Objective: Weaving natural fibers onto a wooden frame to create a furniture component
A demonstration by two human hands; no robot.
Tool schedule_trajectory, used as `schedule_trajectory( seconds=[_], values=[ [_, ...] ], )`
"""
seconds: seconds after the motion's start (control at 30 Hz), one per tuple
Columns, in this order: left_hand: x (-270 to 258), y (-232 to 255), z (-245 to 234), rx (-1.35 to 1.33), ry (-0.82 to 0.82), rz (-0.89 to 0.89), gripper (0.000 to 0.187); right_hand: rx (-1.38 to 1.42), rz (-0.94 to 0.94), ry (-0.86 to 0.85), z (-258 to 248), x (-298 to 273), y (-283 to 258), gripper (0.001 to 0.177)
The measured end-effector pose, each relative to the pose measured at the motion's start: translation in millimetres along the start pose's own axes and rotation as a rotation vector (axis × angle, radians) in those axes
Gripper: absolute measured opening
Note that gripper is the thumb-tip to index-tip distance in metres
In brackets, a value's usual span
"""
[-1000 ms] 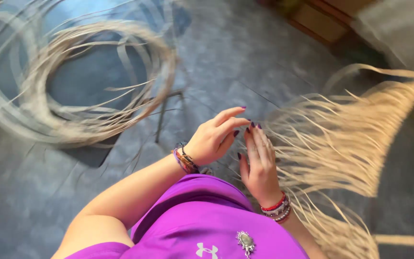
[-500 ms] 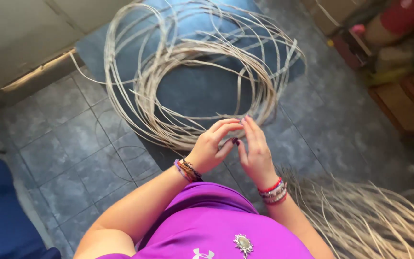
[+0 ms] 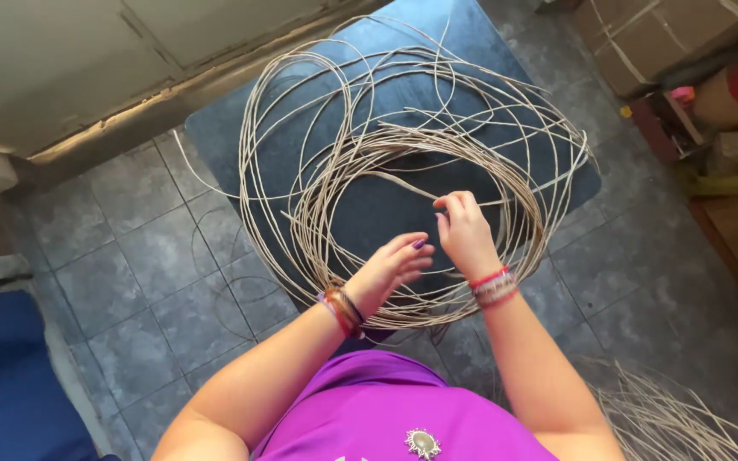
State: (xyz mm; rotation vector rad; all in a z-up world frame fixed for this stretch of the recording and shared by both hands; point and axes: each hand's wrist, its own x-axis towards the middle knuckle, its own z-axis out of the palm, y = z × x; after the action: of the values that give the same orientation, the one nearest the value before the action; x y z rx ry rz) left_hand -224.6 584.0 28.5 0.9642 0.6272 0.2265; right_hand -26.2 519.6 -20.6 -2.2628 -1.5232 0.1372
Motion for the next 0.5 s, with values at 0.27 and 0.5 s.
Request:
schedule_trajectory(
  seconds=[0.27,0.5],
  values=[
    [15.0,54.5,61.0,-0.802,-0.39,-0.108,0.047,0.417,-0.097,0.194,-121.3,-70.0,-99.4,0.017],
    [64.8,95.8,16.3,-0.977,0.07,0.007,0.024,0.59,0.394,0.24,-172.2,-142.8,-73.6,0.007]
  ],
)
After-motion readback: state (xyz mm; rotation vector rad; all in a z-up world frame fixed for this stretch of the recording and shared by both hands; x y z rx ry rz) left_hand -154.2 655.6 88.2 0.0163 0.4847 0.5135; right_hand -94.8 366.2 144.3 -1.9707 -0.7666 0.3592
